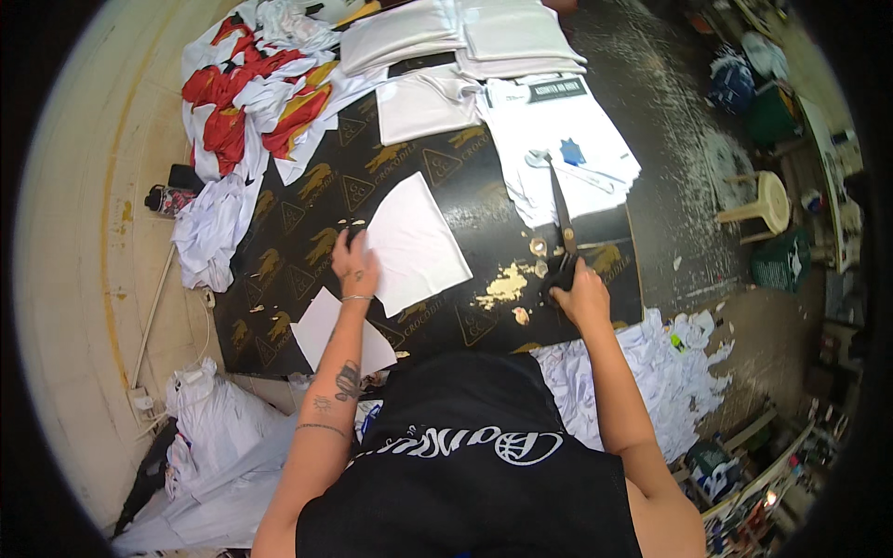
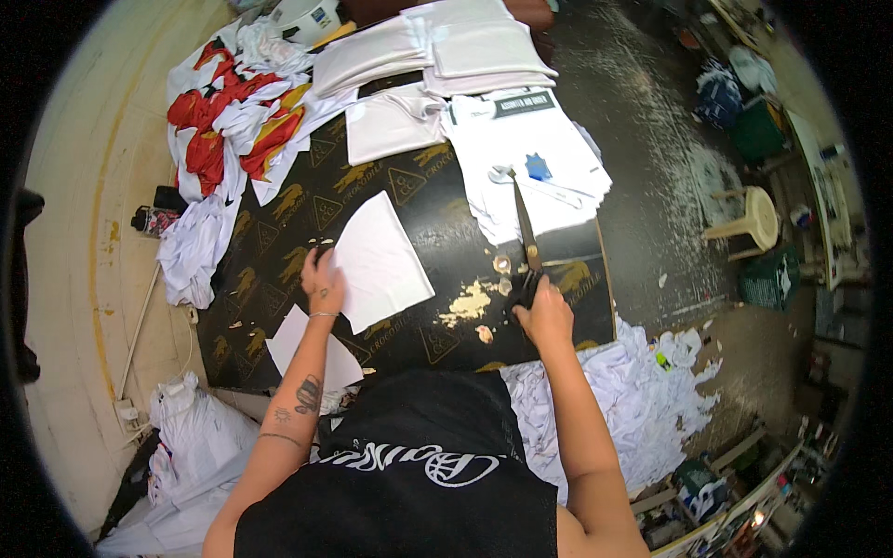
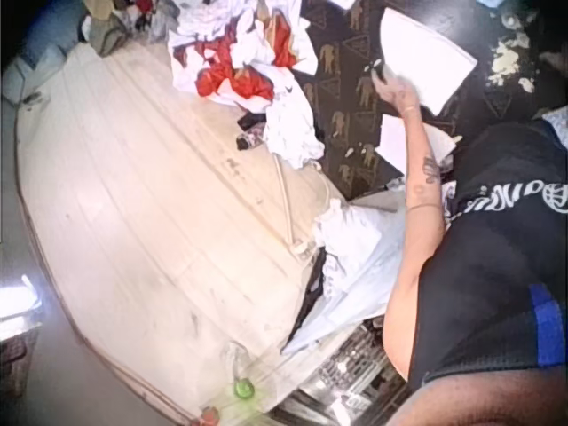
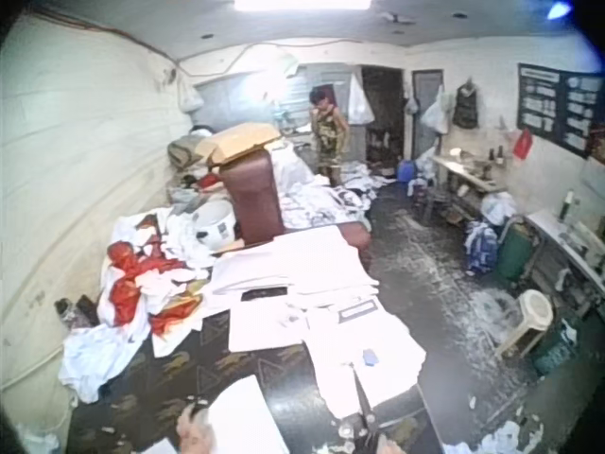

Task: The person cuts white fabric pieces using shears, then folds and stacks them on a table. The person repeatedly picks up fabric, aligns it, cuts it, and places the cut pieces into a growing stack.

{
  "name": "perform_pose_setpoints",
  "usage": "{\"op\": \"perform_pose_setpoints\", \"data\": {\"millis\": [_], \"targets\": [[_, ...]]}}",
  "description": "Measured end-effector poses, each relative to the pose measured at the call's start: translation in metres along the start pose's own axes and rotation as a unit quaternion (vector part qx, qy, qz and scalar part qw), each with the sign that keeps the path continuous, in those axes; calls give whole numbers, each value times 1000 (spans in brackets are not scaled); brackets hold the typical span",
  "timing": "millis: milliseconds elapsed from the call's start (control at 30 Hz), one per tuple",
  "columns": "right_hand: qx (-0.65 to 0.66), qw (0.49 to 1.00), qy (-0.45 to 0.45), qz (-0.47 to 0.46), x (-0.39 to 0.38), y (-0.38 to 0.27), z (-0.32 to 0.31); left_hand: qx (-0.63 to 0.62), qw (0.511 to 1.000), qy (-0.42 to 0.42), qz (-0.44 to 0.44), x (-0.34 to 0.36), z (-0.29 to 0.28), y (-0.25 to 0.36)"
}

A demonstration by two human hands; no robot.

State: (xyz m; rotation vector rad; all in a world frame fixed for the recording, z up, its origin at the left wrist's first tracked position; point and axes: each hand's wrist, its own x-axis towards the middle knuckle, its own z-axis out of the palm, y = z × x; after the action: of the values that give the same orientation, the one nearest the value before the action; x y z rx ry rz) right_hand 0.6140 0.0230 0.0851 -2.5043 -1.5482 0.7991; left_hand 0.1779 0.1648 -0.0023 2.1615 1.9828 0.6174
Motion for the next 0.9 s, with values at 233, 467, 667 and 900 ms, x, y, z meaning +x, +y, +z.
{"op": "perform_pose_setpoints", "data": {"millis": [233,467,667,900], "targets": [[26,977,134,-163,201,-40,-94,94,984,-57,-137,-14,-24,-19],[19,908,306,-287,445,-126,-98,-115,945,-187,-242,-42,-33,10],[-132,950,209,-193,492,-155,-102,-312,847,-32,-430,-105,-62,-8],[77,906,-116,-400,344,-243,-49,-296,871,10,-392,-121,-52,-33]]}}
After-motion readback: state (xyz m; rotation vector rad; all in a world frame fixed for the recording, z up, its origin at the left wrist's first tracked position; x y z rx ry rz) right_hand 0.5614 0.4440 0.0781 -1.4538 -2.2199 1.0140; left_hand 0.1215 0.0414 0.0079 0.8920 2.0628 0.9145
